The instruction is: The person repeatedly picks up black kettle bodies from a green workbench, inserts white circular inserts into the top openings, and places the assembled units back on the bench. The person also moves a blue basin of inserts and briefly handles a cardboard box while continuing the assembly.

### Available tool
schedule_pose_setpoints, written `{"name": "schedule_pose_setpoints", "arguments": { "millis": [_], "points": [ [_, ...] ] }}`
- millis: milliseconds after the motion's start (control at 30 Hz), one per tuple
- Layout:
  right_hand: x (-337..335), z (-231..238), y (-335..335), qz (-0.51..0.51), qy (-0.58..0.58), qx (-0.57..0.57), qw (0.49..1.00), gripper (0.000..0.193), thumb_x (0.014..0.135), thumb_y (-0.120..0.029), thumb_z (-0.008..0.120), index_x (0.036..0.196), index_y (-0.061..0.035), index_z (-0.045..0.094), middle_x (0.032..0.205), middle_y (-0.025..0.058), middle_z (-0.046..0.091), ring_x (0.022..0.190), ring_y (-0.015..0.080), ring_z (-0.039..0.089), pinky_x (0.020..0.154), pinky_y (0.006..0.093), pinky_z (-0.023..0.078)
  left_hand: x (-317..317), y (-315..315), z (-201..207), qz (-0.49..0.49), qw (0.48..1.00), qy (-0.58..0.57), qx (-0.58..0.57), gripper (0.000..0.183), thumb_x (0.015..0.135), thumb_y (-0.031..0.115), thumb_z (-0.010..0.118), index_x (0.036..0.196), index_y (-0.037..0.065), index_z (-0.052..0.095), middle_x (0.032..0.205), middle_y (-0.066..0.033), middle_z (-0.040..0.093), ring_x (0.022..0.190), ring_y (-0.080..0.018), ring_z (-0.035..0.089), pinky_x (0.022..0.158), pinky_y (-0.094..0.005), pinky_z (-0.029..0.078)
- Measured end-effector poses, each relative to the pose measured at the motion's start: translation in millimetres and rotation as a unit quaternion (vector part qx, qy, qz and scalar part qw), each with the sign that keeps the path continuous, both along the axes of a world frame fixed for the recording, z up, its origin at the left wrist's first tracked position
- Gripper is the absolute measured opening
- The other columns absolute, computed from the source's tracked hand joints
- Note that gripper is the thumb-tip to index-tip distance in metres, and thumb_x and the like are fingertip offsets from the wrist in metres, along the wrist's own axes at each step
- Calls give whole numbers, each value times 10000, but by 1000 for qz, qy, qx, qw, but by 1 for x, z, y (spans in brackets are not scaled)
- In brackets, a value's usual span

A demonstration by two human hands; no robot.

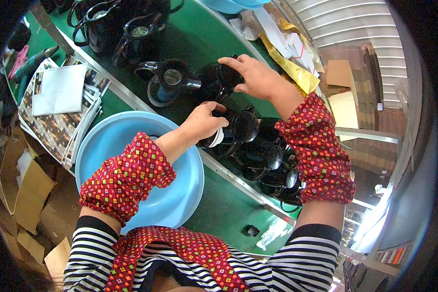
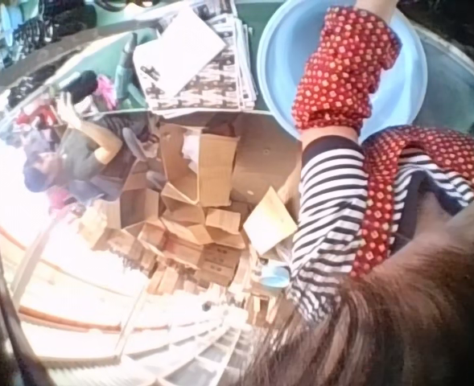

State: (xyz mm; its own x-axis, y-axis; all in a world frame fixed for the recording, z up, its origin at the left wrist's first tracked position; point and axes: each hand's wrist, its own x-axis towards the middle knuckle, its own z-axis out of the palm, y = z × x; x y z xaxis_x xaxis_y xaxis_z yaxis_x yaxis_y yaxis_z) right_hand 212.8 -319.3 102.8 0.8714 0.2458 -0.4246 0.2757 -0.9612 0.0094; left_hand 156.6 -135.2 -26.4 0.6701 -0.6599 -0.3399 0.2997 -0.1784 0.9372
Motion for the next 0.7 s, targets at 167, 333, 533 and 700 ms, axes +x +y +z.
{"name": "schedule_pose_setpoints", "arguments": {
  "millis": [167,333,533,700],
  "points": [
    [-3,-21,-2,-16,-61,-61,996,696,902,-464,742,1407,-66,477,1107,232,695,1016,422,692,856,479,568,-1,-4,-4,8,1000,-15,4,558,759,211,776,1254,-34,694,1326,-229,631,1148,-332,665,1003,-375,510],
    [-3,-49,23,-163,-136,-168,963,842,942,-729,507,1176,78,568,876,236,749,841,448,735,775,495,587,-6,-6,0,4,1000,-20,10,604,747,220,766,1286,-32,664,1392,-237,582,1268,-362,600,1089,-388,472],
    [0,-39,47,-291,-126,-148,937,930,934,-791,466,1186,94,603,1009,278,748,1005,416,739,859,495,583,-8,0,-3,15,998,-57,-20,577,796,148,746,1340,-7,631,1264,-180,654,1047,-268,683,929,-366,544],
    [-28,-15,69,-253,-233,-11,939,844,970,-753,482,1250,37,582,1041,271,746,1004,397,744,844,480,592,0,50,17,115,912,254,-300,399,937,73,565,1329,27,625,1148,-126,692,949,-203,700,844,-348,573]
  ]
}}
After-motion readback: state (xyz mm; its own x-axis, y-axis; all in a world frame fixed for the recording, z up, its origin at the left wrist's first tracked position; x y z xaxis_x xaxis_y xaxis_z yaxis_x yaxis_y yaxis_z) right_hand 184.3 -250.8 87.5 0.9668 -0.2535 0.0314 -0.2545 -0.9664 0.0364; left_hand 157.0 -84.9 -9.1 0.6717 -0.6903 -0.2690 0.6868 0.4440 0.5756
